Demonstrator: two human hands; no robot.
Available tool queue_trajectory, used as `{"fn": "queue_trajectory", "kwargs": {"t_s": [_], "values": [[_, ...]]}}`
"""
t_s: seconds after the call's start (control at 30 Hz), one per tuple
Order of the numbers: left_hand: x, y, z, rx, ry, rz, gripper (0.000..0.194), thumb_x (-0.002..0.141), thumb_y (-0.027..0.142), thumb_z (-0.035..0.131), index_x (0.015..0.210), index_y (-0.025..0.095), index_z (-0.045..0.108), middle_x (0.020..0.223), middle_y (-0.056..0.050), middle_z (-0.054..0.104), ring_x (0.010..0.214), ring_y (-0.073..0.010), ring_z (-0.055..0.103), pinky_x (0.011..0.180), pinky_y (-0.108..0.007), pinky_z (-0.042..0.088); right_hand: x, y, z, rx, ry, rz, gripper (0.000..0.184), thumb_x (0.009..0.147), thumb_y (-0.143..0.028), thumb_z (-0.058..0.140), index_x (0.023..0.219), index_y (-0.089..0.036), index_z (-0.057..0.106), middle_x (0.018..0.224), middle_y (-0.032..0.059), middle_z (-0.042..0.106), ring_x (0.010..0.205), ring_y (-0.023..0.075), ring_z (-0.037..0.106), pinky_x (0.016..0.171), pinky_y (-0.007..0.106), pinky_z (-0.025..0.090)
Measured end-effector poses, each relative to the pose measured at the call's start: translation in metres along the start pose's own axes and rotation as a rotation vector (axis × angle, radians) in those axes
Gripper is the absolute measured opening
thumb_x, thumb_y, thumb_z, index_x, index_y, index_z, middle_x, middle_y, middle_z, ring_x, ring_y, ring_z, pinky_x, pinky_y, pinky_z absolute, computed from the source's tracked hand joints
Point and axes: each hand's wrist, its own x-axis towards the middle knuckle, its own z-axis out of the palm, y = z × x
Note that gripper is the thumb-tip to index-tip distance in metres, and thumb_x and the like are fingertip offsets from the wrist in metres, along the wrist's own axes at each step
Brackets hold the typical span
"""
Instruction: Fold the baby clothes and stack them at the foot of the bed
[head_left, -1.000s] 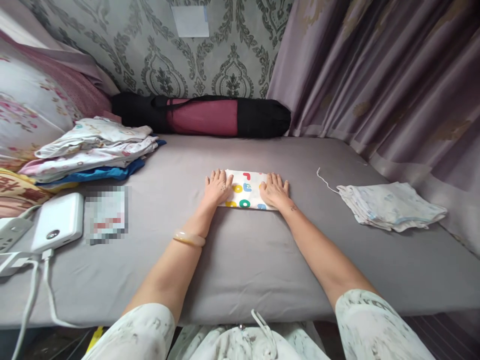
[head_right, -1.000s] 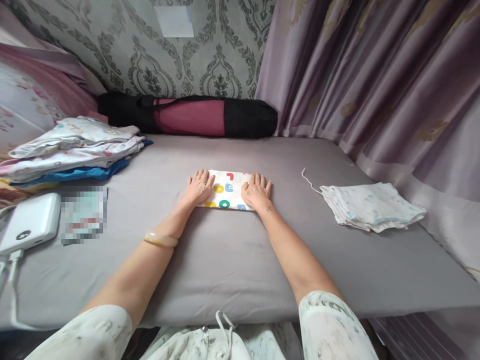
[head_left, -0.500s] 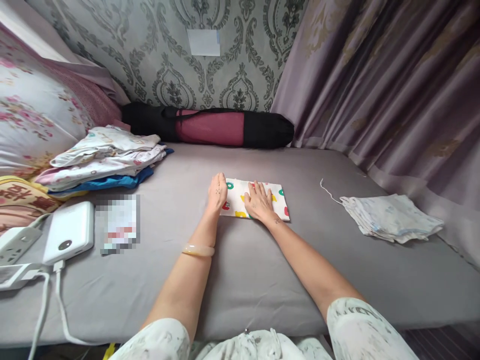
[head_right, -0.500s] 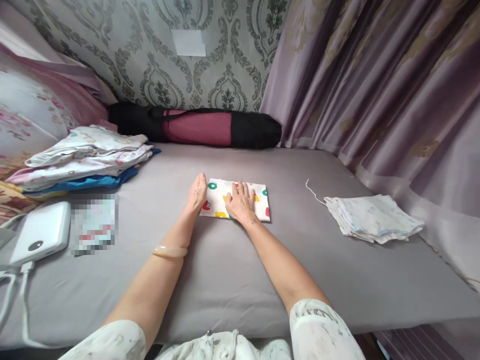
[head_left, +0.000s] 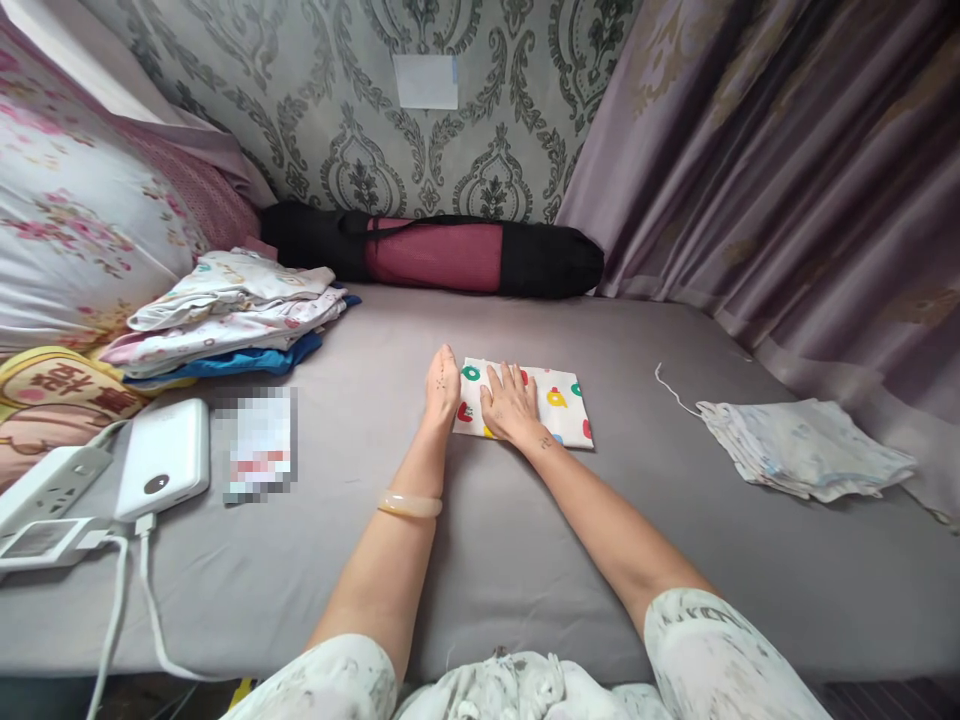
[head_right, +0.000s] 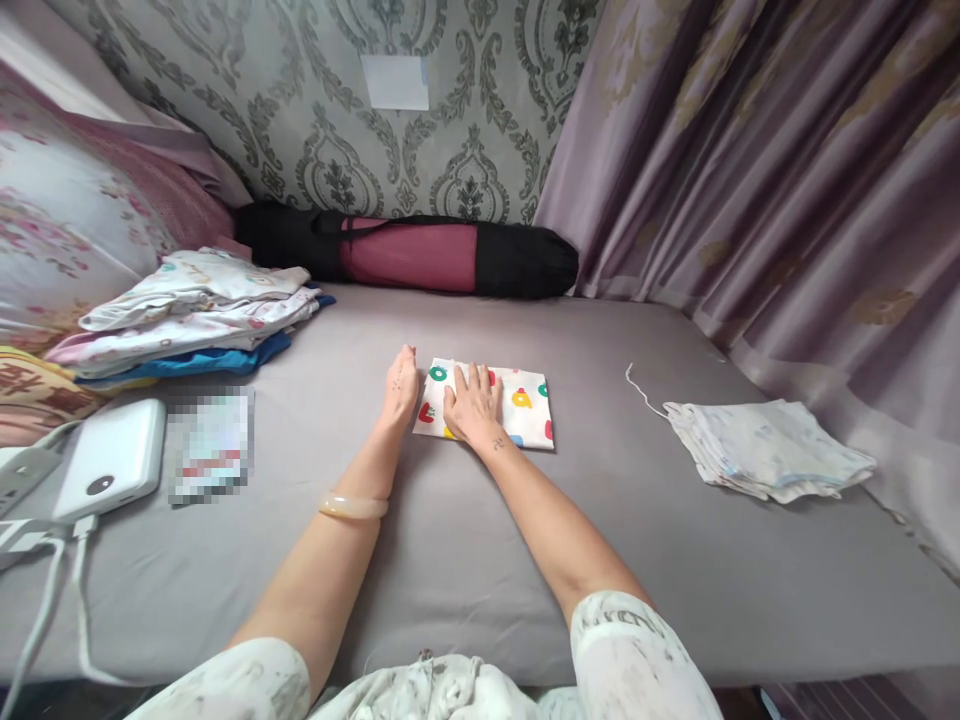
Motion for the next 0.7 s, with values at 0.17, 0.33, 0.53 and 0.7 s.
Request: {"fn": "queue_trajectory", "kwargs": {"t_s": [0.17,0.33,0.53,0.7], "values": [[0.003,-0.005,0.001,0.013,-0.002,0.008,0.058,0.101,0.051,0.018,0.124,0.016,0.058,0.137,-0.014,0.057,0.135,-0.0239,0.046,0.111,-0.038,0.035,0.000,0.002,0.007,-0.003,0.006,0.003,0.058,0.101,-0.041,0.020,0.153,-0.019,0.030,0.160,0.0104,0.025,0.147,0.0301,0.016,0.115,0.053,0.012],[0.006,-0.009,0.002,-0.004,0.011,0.019,0.060,0.100,0.053,0.018,0.122,0.016,0.060,0.134,-0.014,0.059,0.134,-0.0245,0.046,0.111,-0.038,0.035,0.004,-0.005,-0.001,0.001,-0.027,0.017,0.058,0.100,-0.040,0.022,0.152,-0.016,0.032,0.160,0.0133,0.023,0.148,0.0310,0.014,0.116,0.056,0.008],[0.008,-0.009,0.003,-0.002,0.009,0.015,0.057,0.101,0.045,0.020,0.125,0.011,0.058,0.139,-0.017,0.055,0.137,-0.0231,0.044,0.113,-0.035,0.032,0.011,-0.033,-0.001,0.041,-0.022,-0.163,0.058,0.100,-0.034,0.023,0.152,-0.009,0.030,0.161,0.0138,0.019,0.149,0.0262,0.011,0.118,0.052,0.004],[0.010,-0.011,0.003,0.021,0.011,0.008,0.058,0.101,0.046,0.020,0.131,0.012,0.055,0.143,-0.016,0.052,0.138,-0.0226,0.043,0.115,-0.036,0.031,0.010,-0.039,0.009,0.054,-0.070,-0.175,0.060,0.096,-0.028,0.032,0.152,-0.007,0.028,0.161,0.0128,0.020,0.149,0.0254,0.011,0.119,0.050,0.004]]}}
